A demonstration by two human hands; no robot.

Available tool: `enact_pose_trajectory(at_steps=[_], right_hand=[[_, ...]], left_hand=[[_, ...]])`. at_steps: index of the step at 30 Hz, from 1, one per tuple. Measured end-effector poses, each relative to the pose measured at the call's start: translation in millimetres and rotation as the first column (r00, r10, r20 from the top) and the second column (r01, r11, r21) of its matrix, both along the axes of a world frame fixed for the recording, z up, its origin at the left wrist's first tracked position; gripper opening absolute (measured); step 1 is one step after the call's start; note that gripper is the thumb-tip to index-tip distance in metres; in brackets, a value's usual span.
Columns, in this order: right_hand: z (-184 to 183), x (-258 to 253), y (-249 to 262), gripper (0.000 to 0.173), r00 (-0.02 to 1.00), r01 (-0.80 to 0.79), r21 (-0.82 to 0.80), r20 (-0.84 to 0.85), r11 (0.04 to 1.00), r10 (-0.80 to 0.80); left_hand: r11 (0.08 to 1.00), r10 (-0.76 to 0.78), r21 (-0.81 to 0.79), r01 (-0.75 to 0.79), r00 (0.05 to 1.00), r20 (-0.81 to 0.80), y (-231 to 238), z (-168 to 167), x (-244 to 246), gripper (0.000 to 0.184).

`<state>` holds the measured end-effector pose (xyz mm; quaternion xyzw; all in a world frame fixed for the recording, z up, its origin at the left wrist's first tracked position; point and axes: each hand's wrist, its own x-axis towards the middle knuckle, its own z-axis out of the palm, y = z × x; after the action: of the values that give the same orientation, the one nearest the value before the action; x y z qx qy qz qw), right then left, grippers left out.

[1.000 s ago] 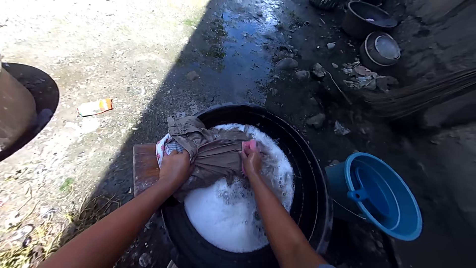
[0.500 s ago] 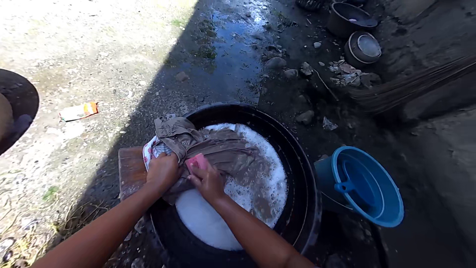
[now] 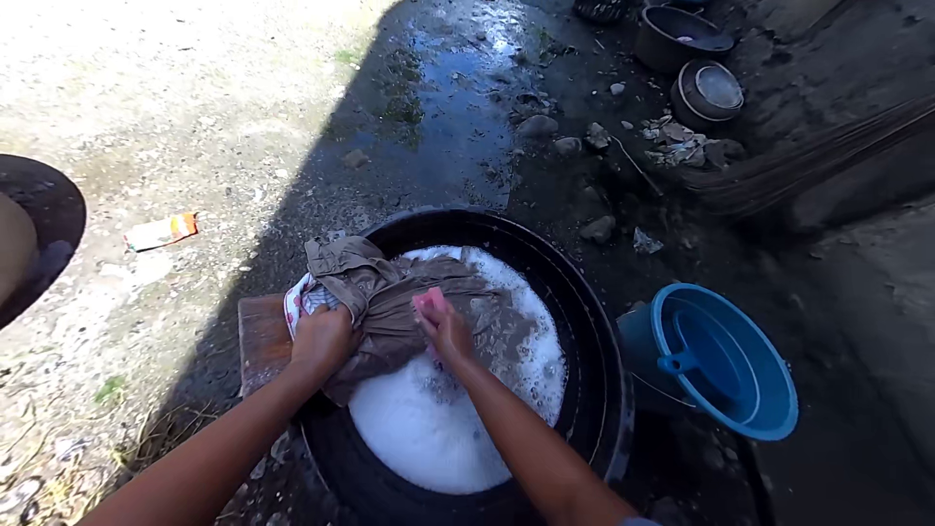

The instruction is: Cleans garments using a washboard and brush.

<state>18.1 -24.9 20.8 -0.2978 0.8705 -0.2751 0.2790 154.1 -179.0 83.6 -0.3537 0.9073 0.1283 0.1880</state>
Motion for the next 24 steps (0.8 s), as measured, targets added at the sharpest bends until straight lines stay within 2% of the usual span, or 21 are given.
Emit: enact_pose_trajectory(at_steps=[2, 3, 4, 5, 6, 7, 8, 9, 12, 16, 18, 20, 21, 22, 24], right_hand=[[-28.0, -55.7, 27.9, 0.041, 0.984, 0.178, 0.071, -0.021, 0.982, -0.177], [-39.9, -75.7, 44.7, 0.04, 0.96, 0.28, 0.027, 0.015, 0.96, -0.28], [-47.3, -86.6, 57.2, 0.038, 0.909, 0.411, -0.095, 0.112, 0.907, -0.401], [-48.0, -87.6, 63.8, 0.038, 0.815, 0.568, -0.237, 0.298, 0.788, -0.498], [-44.4, -80.1, 67.2, 0.042, 0.683, 0.715, -0.319, 0.512, 0.622, -0.522], [-41.9, -67.0, 69.1, 0.047, 0.566, 0.809, -0.337, 0.668, 0.482, -0.483], [-39.8, -50.8, 68.7, 0.053, 0.483, 0.861, -0.322, 0.762, 0.394, -0.432], [-37.9, -33.4, 67.3, 0.059, 0.432, 0.885, -0.298, 0.814, 0.359, -0.389], [-36.1, 4.7, 55.2, 0.08, 0.379, 0.901, -0.231, 0.831, 0.367, -0.408], [-36.7, 5.2, 48.8, 0.09, 0.396, 0.881, -0.198, 0.805, 0.429, -0.443], [-31.8, -3.3, 54.8, 0.083, 0.389, 0.866, -0.143, 0.795, 0.479, -0.466], [-14.5, -16.9, 64.1, 0.067, 0.407, 0.829, -0.11, 0.79, 0.548, -0.459], [-4.2, -26.6, 67.5, 0.056, 0.437, 0.82, -0.15, 0.789, 0.553, -0.433], [6.1, -39.1, 68.5, 0.047, 0.47, 0.822, -0.232, 0.793, 0.521, -0.388], [13.4, -69.1, 61.8, 0.045, 0.576, 0.797, -0.445, 0.763, 0.408, -0.292]], left_hand=[[1.0, 0.007, 0.002, -0.007, 0.999, -0.031, 0.7, 0.1, 0.5, 0.043], [1.0, 0.011, 0.01, -0.011, 0.999, -0.047, 1.6, 0.3, 0.5, 0.044], [1.0, 0.019, 0.021, -0.018, 0.998, -0.065, 1.5, 1.7, -0.2, 0.045], [0.999, 0.031, 0.034, -0.029, 0.996, -0.087, 0.3, 3.0, -1.1, 0.047], [0.998, 0.047, 0.05, -0.042, 0.993, -0.105, -0.2, 4.4, -1.6, 0.048], [0.996, 0.063, 0.066, -0.055, 0.99, -0.125, -0.3, 5.3, -1.5, 0.05], [0.994, 0.081, 0.082, -0.07, 0.987, -0.14, -0.5, 6.2, -1.3, 0.052], [0.992, 0.095, 0.092, -0.081, 0.983, -0.155, -0.5, 7.0, -1.0, 0.052], [0.991, 0.104, 0.1, -0.087, 0.977, -0.185, -0.8, 7.3, 0.3, 0.052], [0.99, 0.104, 0.113, -0.082, 0.973, -0.206, -2.0, 6.2, 2.5, 0.051], [0.989, 0.107, 0.123, -0.084, 0.975, -0.196, -3.0, 6.0, 2.6, 0.052], [0.988, 0.109, 0.132, -0.085, 0.977, -0.181, -4.4, 6.3, 2.0, 0.053], [0.987, 0.109, 0.136, -0.085, 0.977, -0.183, -5.4, 6.8, 2.2, 0.053], [0.986, 0.113, 0.139, -0.087, 0.976, -0.189, -6.7, 7.5, 2.1, 0.054], [0.987, 0.117, 0.136, -0.09, 0.972, -0.204, -8.4, 5.9, 2.5, 0.055]])
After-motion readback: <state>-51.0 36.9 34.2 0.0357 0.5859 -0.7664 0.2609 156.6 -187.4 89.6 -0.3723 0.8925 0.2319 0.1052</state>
